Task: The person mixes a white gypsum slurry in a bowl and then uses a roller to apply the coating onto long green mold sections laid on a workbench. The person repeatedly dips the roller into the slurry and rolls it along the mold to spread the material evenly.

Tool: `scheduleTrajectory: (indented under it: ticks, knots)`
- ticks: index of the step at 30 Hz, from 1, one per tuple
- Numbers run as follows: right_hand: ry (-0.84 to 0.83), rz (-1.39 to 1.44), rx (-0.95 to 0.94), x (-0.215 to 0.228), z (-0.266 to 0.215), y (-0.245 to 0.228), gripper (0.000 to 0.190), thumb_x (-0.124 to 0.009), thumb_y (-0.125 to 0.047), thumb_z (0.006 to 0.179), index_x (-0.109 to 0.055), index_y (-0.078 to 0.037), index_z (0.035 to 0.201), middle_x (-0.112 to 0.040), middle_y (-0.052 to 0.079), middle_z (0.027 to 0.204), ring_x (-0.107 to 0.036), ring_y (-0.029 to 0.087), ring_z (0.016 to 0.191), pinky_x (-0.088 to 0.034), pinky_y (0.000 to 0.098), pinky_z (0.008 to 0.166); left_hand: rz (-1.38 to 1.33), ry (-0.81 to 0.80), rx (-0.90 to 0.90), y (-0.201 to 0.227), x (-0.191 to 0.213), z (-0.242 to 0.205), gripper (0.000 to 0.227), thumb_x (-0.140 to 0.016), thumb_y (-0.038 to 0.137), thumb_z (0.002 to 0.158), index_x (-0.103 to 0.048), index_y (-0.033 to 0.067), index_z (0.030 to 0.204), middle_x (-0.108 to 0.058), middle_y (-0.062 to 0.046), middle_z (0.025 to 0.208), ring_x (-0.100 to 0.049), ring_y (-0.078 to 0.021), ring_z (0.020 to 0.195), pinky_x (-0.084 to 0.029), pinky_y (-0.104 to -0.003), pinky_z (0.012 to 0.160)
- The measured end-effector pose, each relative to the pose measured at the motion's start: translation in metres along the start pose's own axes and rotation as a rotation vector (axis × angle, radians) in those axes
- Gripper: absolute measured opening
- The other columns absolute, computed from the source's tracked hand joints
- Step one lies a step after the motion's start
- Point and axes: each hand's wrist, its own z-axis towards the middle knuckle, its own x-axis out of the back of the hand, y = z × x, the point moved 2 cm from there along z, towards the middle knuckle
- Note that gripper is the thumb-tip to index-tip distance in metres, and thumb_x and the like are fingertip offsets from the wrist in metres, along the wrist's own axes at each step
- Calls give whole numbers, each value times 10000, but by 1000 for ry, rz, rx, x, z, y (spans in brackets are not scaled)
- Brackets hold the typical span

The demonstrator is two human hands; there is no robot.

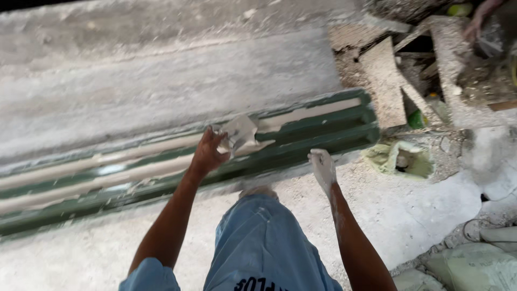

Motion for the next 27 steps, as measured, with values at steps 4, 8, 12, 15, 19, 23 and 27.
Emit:
scheduleTrajectory:
  ticks: [4, 8, 12, 15, 19, 23, 27]
  knots:
    - [39, -46, -40, 57, 38, -5, 259, -558, -127, 1023, -618, 17, 1230, -726, 155, 1113, -689, 177, 1021, -551, 305, 900, -72, -78, -8, 41, -36, 59, 699, -884, 208, 656, -681, 65, 1310, -560, -341, 1323, -551, -496, 1257, -485, -508, 1062]
    - [73, 8, -110, 102, 74, -3, 257, -569, -117, 1011, -626, -2, 1234, -716, 126, 1111, -673, 170, 984, -542, 308, 841, -65, -87, -99, 89, -71, 102, 672, -898, 216, 641, -708, 75, 1271, -558, -345, 1325, -544, -502, 1265, -515, -504, 1023]
    - [28, -47, -57, 138, 114, 11, 245, -558, -112, 1018, -634, -4, 1224, -722, 119, 1091, -680, 160, 953, -543, 295, 825, -42, -98, -133, 135, -116, 139, 638, -917, 230, 655, -718, 82, 1243, -541, -368, 1347, -568, -471, 1238, -545, -480, 989]
    - [-22, -32, 54, 160, 156, 18, 233, -560, -108, 1021, -638, 1, 1213, -728, 125, 1071, -691, 157, 923, -554, 282, 811, -44, -39, -160, 175, -145, 155, 642, -912, 228, 638, -735, 95, 1241, -582, -319, 1314, -569, -473, 1262, -552, -482, 1004]
    - [-123, -81, 122, 201, 182, 27, 226, -545, -92, 1016, -605, -13, 1219, -725, 112, 1082, -687, 156, 896, -538, 272, 758, 16, 3, -85, 232, -184, 167, 611, -919, 241, 641, -747, 102, 1211, -580, -305, 1301, -584, -470, 1220, -562, -491, 963]
    - [-252, -31, 44, 225, 191, 26, 218, -534, -83, 1008, -601, -34, 1210, -710, 100, 1086, -665, 157, 890, -514, 285, 692, 25, 65, -35, 285, -226, 182, 578, -912, 285, 700, -727, 94, 1214, -583, -267, 1263, -606, -454, 1179, -595, -486, 920]
    - [-294, -136, 169, 233, 187, 15, 228, -535, -64, 985, -620, -40, 1195, -733, 99, 1058, -695, 169, 907, -538, 285, 775, 93, 140, 106, 326, -258, 181, 614, -907, 319, 702, -726, 83, 1238, -562, -299, 1234, -606, -448, 1117, -610, -508, 871]
